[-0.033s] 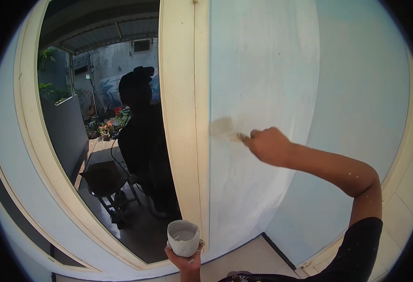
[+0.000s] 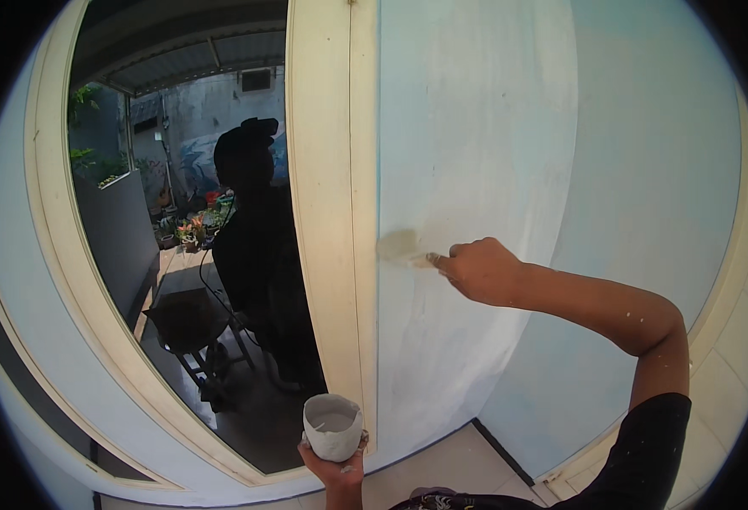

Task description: Painting a door frame and wall using a brush and a small container of white paint.

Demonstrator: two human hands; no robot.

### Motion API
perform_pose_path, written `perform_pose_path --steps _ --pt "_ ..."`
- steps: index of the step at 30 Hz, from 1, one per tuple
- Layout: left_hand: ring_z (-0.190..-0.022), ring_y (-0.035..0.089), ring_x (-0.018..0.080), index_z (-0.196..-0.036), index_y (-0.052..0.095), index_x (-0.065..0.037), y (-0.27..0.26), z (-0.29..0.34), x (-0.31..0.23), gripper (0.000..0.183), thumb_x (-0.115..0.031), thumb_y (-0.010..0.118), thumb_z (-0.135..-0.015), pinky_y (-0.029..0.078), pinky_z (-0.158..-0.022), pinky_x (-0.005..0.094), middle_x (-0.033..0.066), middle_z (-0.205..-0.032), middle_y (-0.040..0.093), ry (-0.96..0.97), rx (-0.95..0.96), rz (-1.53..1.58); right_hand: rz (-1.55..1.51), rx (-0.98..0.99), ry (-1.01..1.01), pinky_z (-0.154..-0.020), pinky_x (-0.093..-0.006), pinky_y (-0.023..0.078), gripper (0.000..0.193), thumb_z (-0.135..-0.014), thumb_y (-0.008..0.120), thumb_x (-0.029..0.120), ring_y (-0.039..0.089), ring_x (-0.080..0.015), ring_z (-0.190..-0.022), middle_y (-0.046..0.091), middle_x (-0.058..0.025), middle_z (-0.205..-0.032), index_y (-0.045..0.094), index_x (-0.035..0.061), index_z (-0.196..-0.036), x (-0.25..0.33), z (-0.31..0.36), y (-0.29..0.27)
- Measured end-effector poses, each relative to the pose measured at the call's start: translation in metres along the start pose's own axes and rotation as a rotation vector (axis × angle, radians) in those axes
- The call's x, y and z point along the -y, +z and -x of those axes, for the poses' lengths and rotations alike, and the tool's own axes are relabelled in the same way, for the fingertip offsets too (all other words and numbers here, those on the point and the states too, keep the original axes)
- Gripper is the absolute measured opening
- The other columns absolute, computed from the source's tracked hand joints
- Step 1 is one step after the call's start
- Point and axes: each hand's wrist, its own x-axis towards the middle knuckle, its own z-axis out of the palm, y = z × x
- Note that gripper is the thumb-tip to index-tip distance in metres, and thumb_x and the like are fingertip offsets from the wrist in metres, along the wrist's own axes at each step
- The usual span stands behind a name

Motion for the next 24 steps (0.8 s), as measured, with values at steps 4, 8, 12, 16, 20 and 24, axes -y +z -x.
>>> perform_pose_path --steps 4,8,12,16,20,24 --pt "-0.089 0.058 0.0325 -0.122 0.054 -0.015 0.006 0.008 -0.006 0.057 -0.057 0.041 -0.086 0.046 -0.066 0.0475 0.0086 -0.111 0.06 -0.06 0.058 0.111 -0.254 0.103 -0.139 -0.077 -0.0433 0.052 0.026 -0.09 0.058 0.014 0.065 -0.036 -0.087 0.069 -0.0184 -0.093 0.07 0.0096 -0.112 -0.029 -0.039 -0.039" --pt "-0.11 0.059 0.0323 -0.126 0.055 -0.02 -0.002 0.005 -0.008 0.055 -0.057 0.041 -0.087 0.05 -0.076 0.0546 0.0038 -0.121 0.059 -0.086 0.17 0.06 0.262 -0.212 -0.006 -0.084 -0.042 0.052 0.028 -0.083 0.07 0.016 0.066 -0.035 -0.092 0.069 -0.0198 -0.096 0.07 0.0015 -0.107 -0.084 -0.106 -0.182" --pt "-0.112 0.059 0.0328 -0.126 0.054 -0.02 -0.022 0.0 -0.007 0.055 -0.057 0.041 -0.087 0.051 -0.077 0.0548 0.0035 -0.121 0.059 -0.051 0.189 0.053 0.472 -0.666 0.335 -0.081 -0.0433 0.054 0.022 -0.092 0.054 0.013 0.067 -0.0345 -0.094 0.07 -0.0169 -0.102 0.069 0.0023 -0.106 -0.103 -0.112 -0.296" --pt "-0.107 0.059 0.0343 -0.126 0.054 -0.019 -0.021 0.009 -0.007 0.056 -0.058 0.04 -0.088 0.05 -0.076 0.054 0.005 -0.121 0.059 -0.006 0.147 0.035 0.516 -0.755 0.52 -0.079 -0.0431 0.055 0.02 -0.091 0.054 0.008 0.068 -0.0335 -0.096 0.07 -0.0184 -0.102 0.069 -0.0001 -0.101 -0.129 -0.127 -0.282" --pt "-0.102 0.059 0.0351 -0.125 0.054 -0.019 -0.024 0.011 -0.014 0.057 -0.059 0.039 -0.088 0.049 -0.074 0.0527 0.0071 -0.12 0.058 0.006 0.003 0.058 0.51 -0.644 0.465 -0.074 -0.041 0.055 0.025 -0.093 0.054 0.01 0.068 -0.0328 -0.088 0.068 -0.0189 -0.095 0.064 -0.0021 -0.113 -0.094 -0.124 -0.19" --pt "-0.086 0.061 0.0375 -0.123 0.054 -0.01 -0.022 0.007 -0.015 0.061 -0.056 0.039 -0.086 0.05 -0.069 0.0487 0.0147 -0.106 0.061 0.013 0.01 0.064 0.457 -0.585 0.19 -0.053 -0.0378 0.052 0.042 -0.086 0.052 0.0 0.064 -0.0274 -0.061 0.06 -0.016 -0.08 0.055 -0.0021 -0.128 -0.065 -0.057 -0.055"
